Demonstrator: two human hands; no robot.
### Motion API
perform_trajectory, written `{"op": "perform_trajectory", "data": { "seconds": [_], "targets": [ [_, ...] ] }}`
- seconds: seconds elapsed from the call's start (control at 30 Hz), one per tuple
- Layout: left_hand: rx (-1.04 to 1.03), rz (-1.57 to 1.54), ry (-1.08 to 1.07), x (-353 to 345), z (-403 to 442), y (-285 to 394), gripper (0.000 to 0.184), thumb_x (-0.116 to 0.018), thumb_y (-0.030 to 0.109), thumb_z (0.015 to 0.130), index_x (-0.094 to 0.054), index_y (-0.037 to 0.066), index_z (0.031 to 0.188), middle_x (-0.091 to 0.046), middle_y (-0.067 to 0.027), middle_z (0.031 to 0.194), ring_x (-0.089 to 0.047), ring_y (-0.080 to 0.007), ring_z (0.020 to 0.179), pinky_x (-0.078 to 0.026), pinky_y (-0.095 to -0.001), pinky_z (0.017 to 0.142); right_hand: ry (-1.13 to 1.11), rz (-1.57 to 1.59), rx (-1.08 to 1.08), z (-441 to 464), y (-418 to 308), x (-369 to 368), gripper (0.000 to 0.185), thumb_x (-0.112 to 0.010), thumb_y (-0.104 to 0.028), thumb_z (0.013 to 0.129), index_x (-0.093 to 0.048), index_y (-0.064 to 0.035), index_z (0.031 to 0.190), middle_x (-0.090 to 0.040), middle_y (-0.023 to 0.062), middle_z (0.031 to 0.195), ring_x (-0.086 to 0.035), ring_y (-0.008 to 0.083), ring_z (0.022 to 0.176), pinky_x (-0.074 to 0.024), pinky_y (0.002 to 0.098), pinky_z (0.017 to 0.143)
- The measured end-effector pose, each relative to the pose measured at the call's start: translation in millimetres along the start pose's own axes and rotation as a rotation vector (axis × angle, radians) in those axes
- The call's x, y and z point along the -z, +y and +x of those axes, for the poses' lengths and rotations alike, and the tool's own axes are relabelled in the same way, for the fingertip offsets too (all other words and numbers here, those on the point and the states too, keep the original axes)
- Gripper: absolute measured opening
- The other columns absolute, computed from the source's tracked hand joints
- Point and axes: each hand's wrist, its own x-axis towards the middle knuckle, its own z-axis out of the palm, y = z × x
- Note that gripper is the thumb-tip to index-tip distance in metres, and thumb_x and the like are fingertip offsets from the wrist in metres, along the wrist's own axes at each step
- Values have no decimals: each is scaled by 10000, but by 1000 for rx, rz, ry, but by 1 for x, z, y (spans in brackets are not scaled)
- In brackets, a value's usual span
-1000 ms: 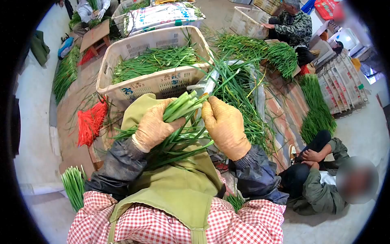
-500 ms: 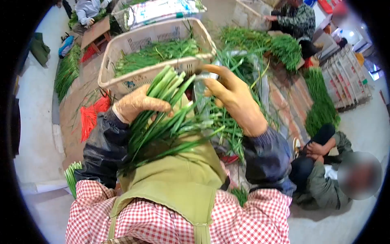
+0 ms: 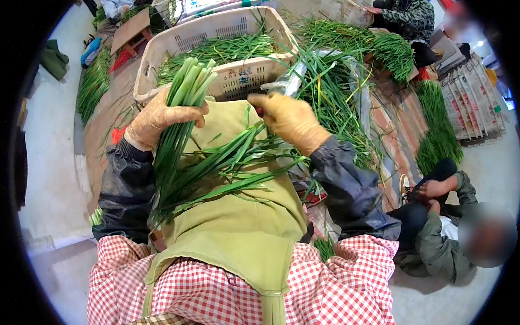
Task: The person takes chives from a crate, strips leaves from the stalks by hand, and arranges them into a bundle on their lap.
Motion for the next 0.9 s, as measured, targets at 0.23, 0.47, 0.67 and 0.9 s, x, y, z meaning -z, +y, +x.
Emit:
{"op": "perform_trajectory", "data": {
  "seconds": [0.23,0.47,0.67,0.9],
  "targets": [
    [-24,133,21,-13,-3,11,389,-725,198,814,-620,29,1148,-642,-7,950,-566,-101,879,-453,-256,825,233,-94,280,6,-20,23,126,-616,-191,885,-640,-89,955,-630,89,936,-648,304,836,-534,417,708],
    [-38,53,-159,-41,13,-9,317,-725,200,816,-648,27,1070,-659,-18,977,-579,-92,847,-470,-261,777,195,55,96,-6,-44,59,203,-634,-248,891,-626,-55,952,-664,132,957,-643,349,875,-522,441,730],
    [68,-49,-68,-29,8,-7,445,-717,208,820,-592,16,1202,-673,-83,1019,-621,-136,818,-500,-273,751,-60,448,-964,-110,51,11,590,-574,-576,921,-653,8,888,-630,83,641,-576,166,526,-460,321,505],
    [52,-98,-116,-28,10,-5,574,-727,205,806,-527,12,1308,-664,-92,1041,-620,-142,868,-513,-272,758,27,1438,-961,-156,52,-54,213,-602,-211,972,-635,-25,1073,-652,1,813,-567,55,599,-419,186,500]
  ]
}}
